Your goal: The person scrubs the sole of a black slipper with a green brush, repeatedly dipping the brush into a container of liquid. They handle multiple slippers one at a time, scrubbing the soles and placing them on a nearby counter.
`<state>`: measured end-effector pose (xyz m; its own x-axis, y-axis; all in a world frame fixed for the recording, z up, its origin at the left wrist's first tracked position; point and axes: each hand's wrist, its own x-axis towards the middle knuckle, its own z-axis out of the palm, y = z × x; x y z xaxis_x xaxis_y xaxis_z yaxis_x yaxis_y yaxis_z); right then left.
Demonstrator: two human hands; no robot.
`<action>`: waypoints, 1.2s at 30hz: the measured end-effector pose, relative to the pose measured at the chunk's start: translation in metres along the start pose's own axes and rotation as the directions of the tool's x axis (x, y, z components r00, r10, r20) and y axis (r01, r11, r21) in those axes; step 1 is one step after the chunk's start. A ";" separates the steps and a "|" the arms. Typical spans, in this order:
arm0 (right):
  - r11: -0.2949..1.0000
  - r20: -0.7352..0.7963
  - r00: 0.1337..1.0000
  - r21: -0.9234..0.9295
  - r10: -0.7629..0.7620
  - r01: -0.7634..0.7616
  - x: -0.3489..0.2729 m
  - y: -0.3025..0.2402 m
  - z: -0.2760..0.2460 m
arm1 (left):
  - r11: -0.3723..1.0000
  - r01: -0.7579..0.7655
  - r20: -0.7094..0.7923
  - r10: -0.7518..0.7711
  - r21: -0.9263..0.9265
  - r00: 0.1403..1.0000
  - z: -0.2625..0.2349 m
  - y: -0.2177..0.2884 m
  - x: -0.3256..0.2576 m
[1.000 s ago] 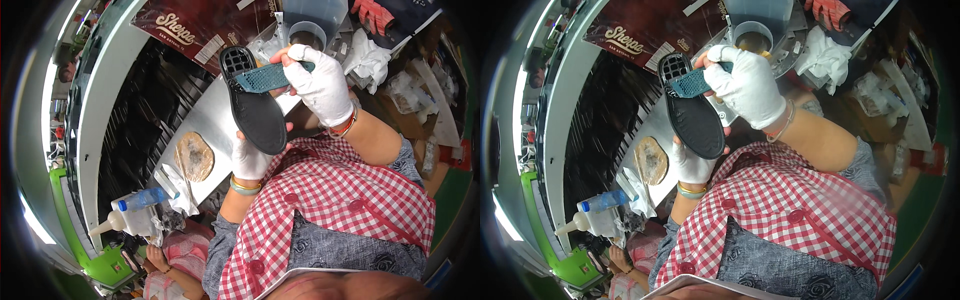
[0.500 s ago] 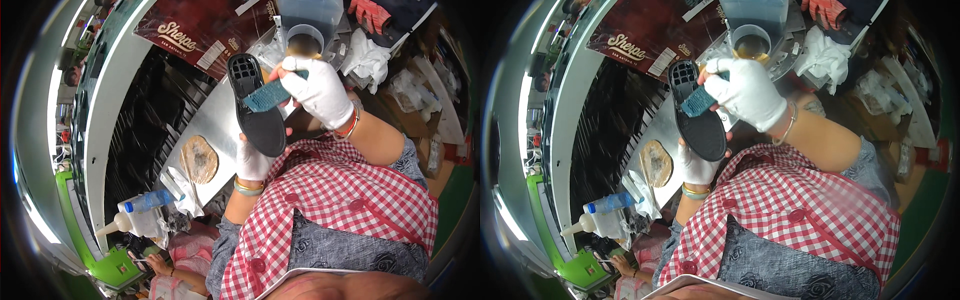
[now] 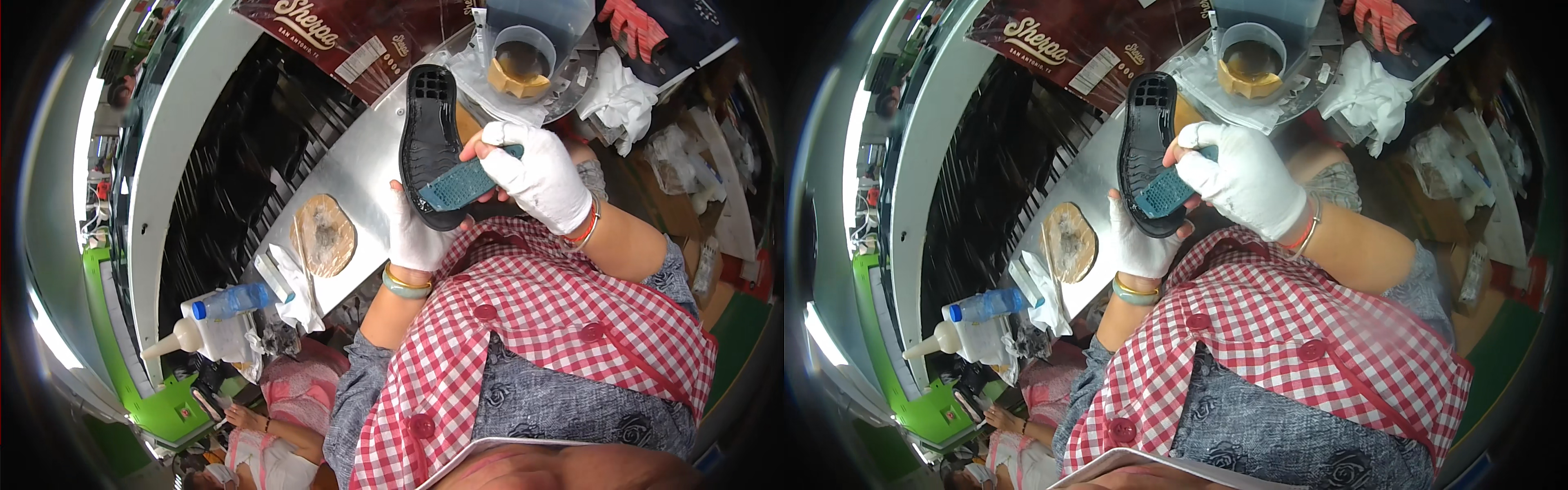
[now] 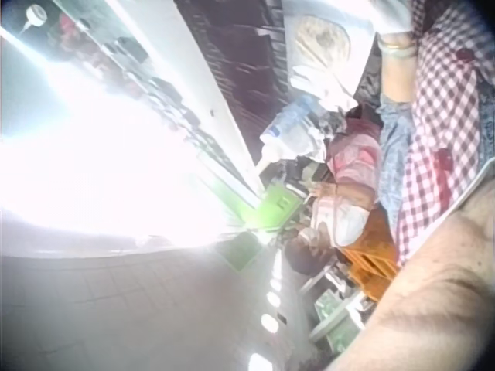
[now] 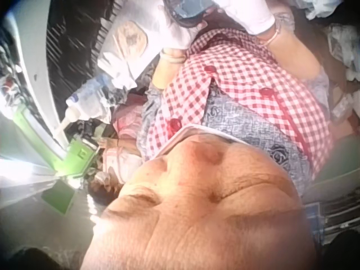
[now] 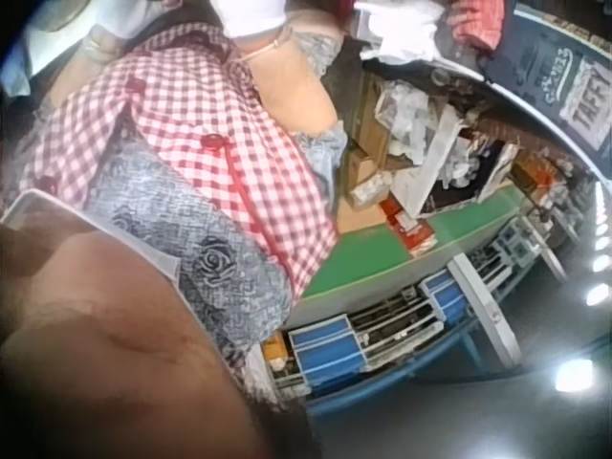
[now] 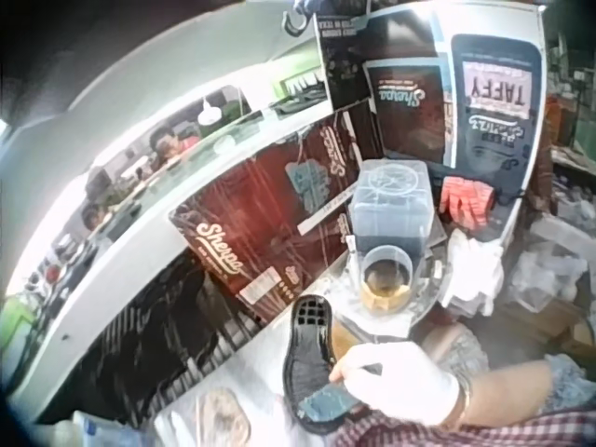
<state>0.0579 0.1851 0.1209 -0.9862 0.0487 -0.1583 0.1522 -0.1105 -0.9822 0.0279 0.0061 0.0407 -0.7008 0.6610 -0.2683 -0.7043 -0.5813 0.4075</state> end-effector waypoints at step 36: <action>0.957 0.570 0.786 -0.275 0.240 -0.093 0.075 0.024 0.073 | 0.867 0.414 -0.378 -0.297 0.279 0.877 -0.070 0.101 -0.039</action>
<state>-0.0171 0.1136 0.0933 -0.7760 -0.5536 -0.3022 0.2552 0.1626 -0.9531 -0.0236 -0.1115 0.0310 -0.4482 0.5728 -0.6863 -0.8687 -0.0980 0.4855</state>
